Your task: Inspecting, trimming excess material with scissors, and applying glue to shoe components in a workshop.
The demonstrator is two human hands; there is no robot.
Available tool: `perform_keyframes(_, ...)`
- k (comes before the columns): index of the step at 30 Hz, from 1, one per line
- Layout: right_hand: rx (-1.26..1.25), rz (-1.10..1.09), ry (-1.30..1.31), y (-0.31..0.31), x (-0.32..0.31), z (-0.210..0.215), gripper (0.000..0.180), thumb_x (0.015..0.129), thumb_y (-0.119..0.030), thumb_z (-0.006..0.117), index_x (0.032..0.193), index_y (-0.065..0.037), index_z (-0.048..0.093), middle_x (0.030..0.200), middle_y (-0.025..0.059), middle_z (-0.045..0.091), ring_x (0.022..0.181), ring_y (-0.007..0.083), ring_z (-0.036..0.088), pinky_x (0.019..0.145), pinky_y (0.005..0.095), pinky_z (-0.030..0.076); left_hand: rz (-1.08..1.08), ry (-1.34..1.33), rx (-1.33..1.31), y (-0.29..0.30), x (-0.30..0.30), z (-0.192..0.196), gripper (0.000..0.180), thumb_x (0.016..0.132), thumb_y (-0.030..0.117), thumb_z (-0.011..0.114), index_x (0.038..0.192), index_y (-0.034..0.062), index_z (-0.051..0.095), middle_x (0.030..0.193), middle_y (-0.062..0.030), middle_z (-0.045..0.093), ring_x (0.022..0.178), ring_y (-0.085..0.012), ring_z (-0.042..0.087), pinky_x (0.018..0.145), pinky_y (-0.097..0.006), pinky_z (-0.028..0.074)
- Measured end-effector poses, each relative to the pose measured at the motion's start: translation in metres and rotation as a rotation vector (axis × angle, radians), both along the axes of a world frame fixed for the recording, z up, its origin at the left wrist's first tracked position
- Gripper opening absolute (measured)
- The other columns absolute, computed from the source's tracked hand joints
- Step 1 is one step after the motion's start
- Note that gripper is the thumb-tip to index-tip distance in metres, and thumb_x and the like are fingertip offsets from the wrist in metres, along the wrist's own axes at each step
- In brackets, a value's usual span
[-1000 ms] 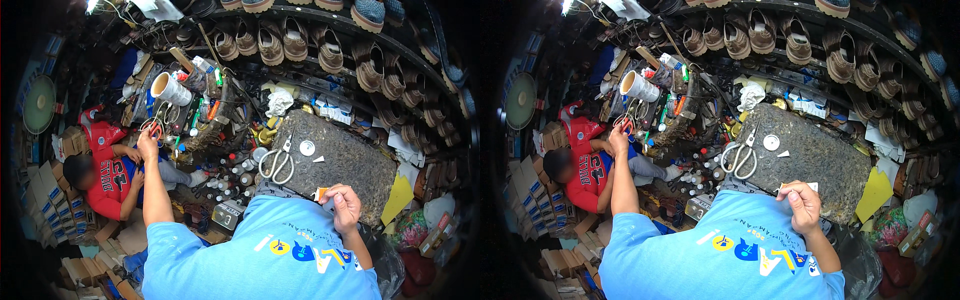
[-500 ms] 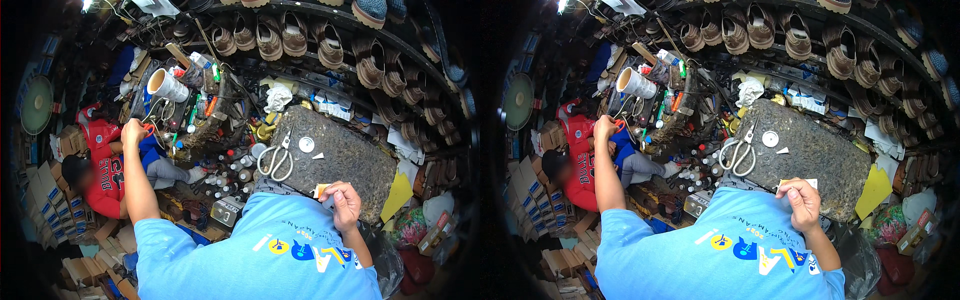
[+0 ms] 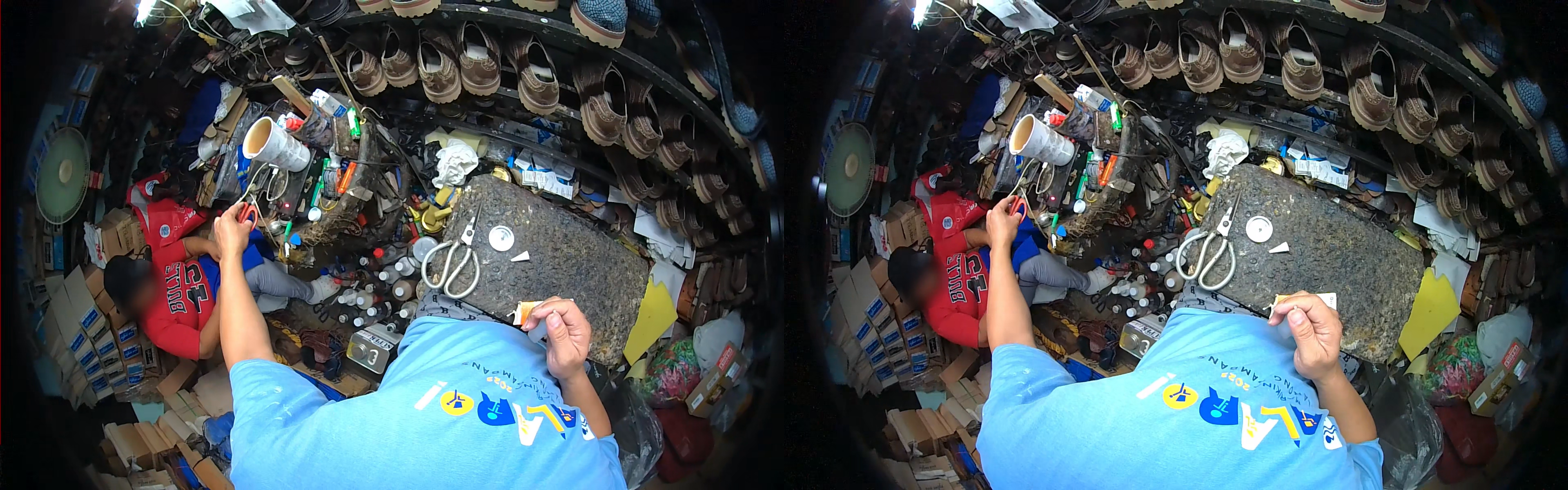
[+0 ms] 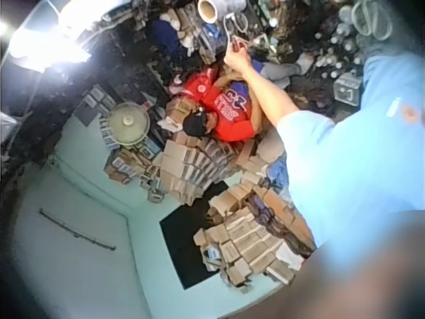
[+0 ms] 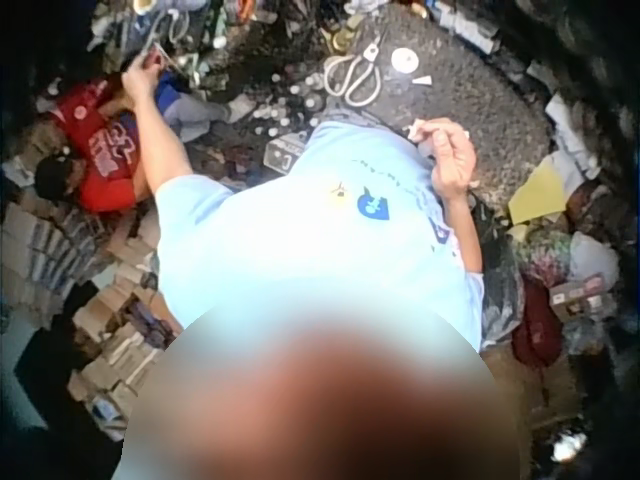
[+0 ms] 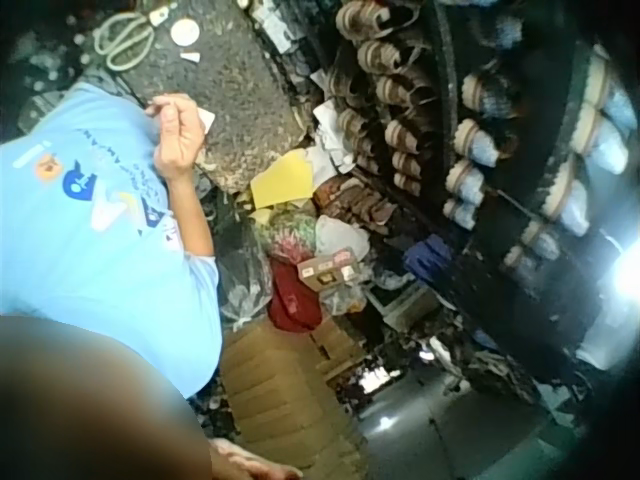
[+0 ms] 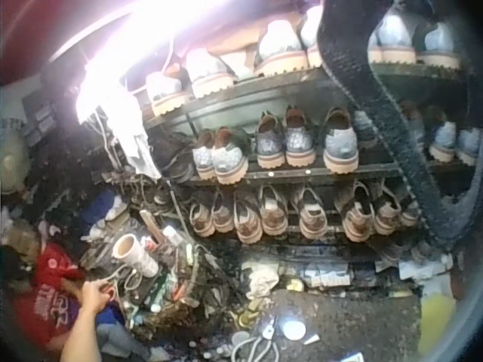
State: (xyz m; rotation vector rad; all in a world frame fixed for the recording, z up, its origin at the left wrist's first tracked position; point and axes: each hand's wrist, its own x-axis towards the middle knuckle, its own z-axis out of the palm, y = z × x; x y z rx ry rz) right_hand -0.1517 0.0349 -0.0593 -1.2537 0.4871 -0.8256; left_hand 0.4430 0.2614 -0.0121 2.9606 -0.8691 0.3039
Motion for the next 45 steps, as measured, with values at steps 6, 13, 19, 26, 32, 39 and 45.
perform_keyframes(6,0.001,0.006,-0.002,0.001,0.001,0.003,0.021,0.105,-0.014,0.051,0.102,0.001,0.064,0.090,0.0128,0.066,0.081,0.0171,0.064,0.077,0.0315,0.052,0.031,0.107,-0.155,0.026,0.014,-0.049,0.064,0.074,0.008,0.076,0.137,0.0165,0.066,0.104,-0.0139,0.076,0.091,-0.0244,0.073,0.085,-0.037,0.056)
perform_keyframes(13,-0.006,0.016,0.003,0.002,0.000,0.001,0.021,0.105,-0.014,0.051,0.102,0.002,0.065,0.091,0.0132,0.066,0.081,0.0172,0.064,0.078,0.0318,0.051,0.072,0.285,-0.006,0.030,0.015,-0.048,0.060,0.075,0.011,0.073,0.135,0.0180,0.067,0.117,-0.0198,0.072,0.106,-0.0335,0.071,0.093,-0.040,0.054)
perform_keyframes(19,0.010,0.005,-0.002,0.002,0.003,0.001,0.022,0.105,-0.015,0.051,0.103,0.002,0.065,0.091,0.0137,0.066,0.081,0.0172,0.064,0.078,0.0316,0.051,0.047,0.131,0.075,0.022,0.012,-0.038,0.054,0.079,0.006,0.069,0.131,0.0181,0.070,0.112,-0.0193,0.073,0.103,-0.0365,0.070,0.093,-0.043,0.053)
perform_keyframes(26,0.012,0.022,0.006,0.002,0.003,-0.001,0.021,0.105,-0.014,0.051,0.103,0.002,0.065,0.092,0.0138,0.066,0.080,0.0176,0.064,0.078,0.0315,0.051,-0.063,0.079,-0.057,0.019,0.025,-0.050,0.052,0.080,0.003,0.070,0.130,0.0142,0.070,0.117,-0.0226,0.071,0.109,-0.0358,0.070,0.097,-0.042,0.052)
perform_keyframes(32,0.021,0.036,-0.004,0.002,0.005,-0.001,0.021,0.105,-0.014,0.052,0.103,0.003,0.065,0.092,0.0137,0.066,0.080,0.0177,0.064,0.078,0.0313,0.051,0.041,0.259,-0.191,0.030,0.030,-0.051,0.052,0.083,0.009,0.077,0.135,0.0119,0.067,0.119,-0.0174,0.074,0.108,-0.0250,0.072,0.095,-0.034,0.052)
perform_keyframes(39,-0.028,0.051,0.032,-0.001,0.005,0.002,0.022,0.105,-0.014,0.052,0.102,0.003,0.066,0.091,0.0136,0.067,0.081,0.0180,0.065,0.078,0.0315,0.052,0.028,0.251,-0.260,0.027,0.023,-0.049,0.040,0.085,0.015,0.077,0.125,0.0066,0.073,0.113,-0.0160,0.076,0.102,-0.0212,0.073,0.093,-0.032,0.053)
perform_keyframes(45,-0.054,0.005,0.060,0.000,0.003,-0.005,0.022,0.104,-0.014,0.053,0.105,0.003,0.067,0.089,0.0130,0.069,0.079,0.0176,0.066,0.075,0.0314,0.052,-0.203,-0.297,-0.532,-0.045,-0.079,-0.032,0.016,0.088,0.009,0.069,0.102,0.0043,0.077,0.095,-0.0137,0.076,0.086,-0.0300,0.071,0.081,-0.039,0.055)
